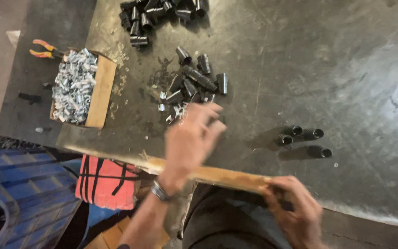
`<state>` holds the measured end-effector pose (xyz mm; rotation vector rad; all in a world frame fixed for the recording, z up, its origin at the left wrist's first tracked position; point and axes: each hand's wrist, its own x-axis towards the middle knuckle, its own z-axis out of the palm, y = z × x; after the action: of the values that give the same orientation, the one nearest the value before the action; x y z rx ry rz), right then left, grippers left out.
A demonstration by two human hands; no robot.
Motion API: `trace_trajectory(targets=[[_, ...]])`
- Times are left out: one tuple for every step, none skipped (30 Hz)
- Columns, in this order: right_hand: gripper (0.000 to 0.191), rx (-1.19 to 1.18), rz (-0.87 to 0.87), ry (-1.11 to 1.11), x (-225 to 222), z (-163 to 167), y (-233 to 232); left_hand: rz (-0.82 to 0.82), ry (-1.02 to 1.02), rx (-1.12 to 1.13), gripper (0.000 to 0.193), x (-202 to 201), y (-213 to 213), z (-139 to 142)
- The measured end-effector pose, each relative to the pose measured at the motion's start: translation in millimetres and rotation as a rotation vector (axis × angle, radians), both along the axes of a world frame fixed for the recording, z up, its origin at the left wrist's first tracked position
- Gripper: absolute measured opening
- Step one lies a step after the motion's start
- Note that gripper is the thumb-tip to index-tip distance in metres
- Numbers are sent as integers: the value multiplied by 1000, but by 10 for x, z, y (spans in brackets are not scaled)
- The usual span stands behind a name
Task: The person sits at a workbench and inserts small metal clips into black cylindrical fittings one at a time, pressing each clip into place by hand and setting the assembled fitting in a growing row. They periodically gather loose fittings into piles and arrange completed fittings into a large grouped layout on the bench.
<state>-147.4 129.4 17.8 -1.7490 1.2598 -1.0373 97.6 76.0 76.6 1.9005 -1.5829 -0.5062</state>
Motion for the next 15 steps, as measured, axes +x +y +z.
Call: trace_trajectory(targets=[[24,24,66,-38,51,5,16,17,-72,-32,29,96,-10,-3],[24,51,100,-10,113,10,28,35,-148,-71,30,198,-38,-12],[24,73,135,18,176,21,34,55,-225,-113,31,272,-68,-27],[24,93,174,49,231,44,56,37,-293,-145,34,287,-94,-68],[24,62,208,23,290,70,64,15,-362,-180,37,259,-141,-115],[25,30,239,-1,348,103,59,-10,-429,-216,39,216,-157,-151],[26,3,268,-21,374,153,74,-41,-432,-210,37,158,-119,-180],[30,-29,246,31,381,212,70,-75,-436,-205,34,89,-99,-196],[34,-67,220,78,395,266,48,-112,-445,-205,32,51,-88,-189],[38,-106,191,121,401,316,19,-141,-440,-220,34,19,-47,-167],[40,-151,163,115,407,359,-12,-168,-435,-234,35,-20,25,-139],[42,-194,139,107,433,380,-69,-193,-431,-244,37,-37,62,-117],[44,-223,116,99,454,399,-95,-229,-364,-220,45,-38,124,-90],[49,-257,120,111,478,404,-124,-261,-290,-187,52,-37,219,-67],[54,-289,129,126,509,393,-178,-289,-212,-152,59,-42,303,-53]])
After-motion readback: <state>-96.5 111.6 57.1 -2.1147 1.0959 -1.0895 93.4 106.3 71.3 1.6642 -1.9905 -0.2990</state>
